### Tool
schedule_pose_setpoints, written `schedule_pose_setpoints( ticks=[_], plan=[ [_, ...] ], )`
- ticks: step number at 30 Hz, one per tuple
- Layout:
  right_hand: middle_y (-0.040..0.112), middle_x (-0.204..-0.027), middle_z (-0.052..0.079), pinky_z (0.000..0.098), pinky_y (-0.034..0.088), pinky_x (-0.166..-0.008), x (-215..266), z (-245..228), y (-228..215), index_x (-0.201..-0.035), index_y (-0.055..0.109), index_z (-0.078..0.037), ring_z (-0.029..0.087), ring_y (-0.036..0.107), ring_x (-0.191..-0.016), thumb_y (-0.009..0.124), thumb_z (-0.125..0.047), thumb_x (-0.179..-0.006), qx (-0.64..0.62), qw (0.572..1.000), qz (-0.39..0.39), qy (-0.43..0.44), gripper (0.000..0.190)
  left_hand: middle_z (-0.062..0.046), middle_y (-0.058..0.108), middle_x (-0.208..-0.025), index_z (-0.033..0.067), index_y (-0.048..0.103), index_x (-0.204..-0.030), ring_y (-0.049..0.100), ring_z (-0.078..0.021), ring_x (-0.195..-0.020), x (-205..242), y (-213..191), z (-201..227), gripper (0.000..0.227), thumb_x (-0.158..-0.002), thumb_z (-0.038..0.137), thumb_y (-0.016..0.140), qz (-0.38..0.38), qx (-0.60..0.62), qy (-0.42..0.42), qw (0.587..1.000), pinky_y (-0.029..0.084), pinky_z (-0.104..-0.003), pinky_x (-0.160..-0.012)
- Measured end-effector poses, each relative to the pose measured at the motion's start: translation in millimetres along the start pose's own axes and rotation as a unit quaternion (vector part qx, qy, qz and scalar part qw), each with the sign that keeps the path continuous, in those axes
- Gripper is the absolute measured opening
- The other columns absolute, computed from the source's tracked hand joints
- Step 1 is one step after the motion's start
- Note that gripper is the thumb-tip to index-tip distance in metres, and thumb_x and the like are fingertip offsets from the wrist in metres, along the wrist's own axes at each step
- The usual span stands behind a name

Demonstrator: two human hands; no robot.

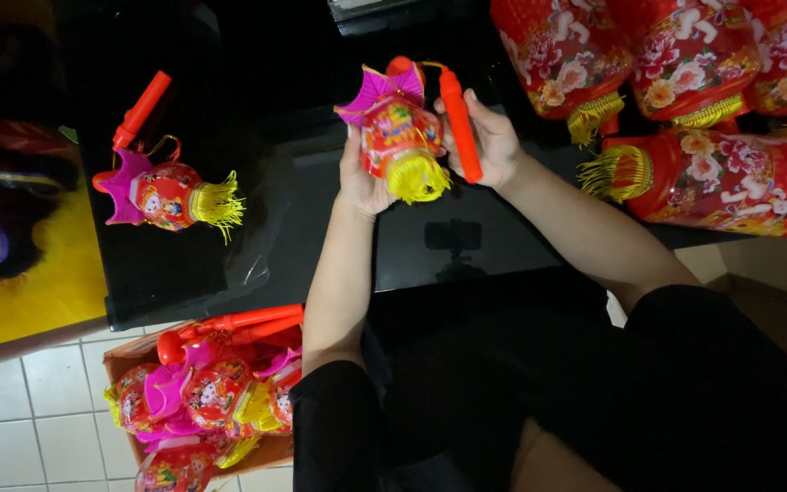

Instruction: Assembling small decorative lanterns by attaching plastic handles to the lantern bodies

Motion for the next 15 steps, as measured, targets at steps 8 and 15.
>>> schedule_pose_setpoints(
  ticks=[8,15],
  plan=[
    [0.065,-0.078,0.006,0.0248,0.044,-0.049,-0.8,-11.8,0.7,-0.12,0.066,-0.002,0.014,0.058,-0.055,0.062,-0.035,-0.103,0.152,0.986,-0.047,-0.044,0.036,-0.016,0.066,-0.134,0.0,0.051,-0.142,0.065,-0.029,-0.124,23.9,-60.9,8.8,0.066,-0.09,0.027,0.082,0.035,-0.155,0.029,0.987,0.056,-0.043,-0.106],
    [0.065,-0.107,0.002,0.0262,0.059,-0.084,7.4,-32.6,31.8,-0.118,0.067,-0.009,0.013,0.065,-0.093,0.069,-0.008,-0.1,0.511,0.845,0.03,-0.153,0.017,-0.011,0.061,-0.132,0.0091,0.054,-0.138,0.06,-0.0291,-0.127,14.2,4.1,34.7,0.073,-0.077,0.024,0.091,0.154,-0.526,0.123,0.828,0.053,-0.044,-0.111]
  ],
)
Point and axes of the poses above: each hand's wrist, its own x-axis away from the middle knuckle, its own y-axis out of the palm, z = x × y, the point moved 5 cm from there along -x, towards the middle knuckle
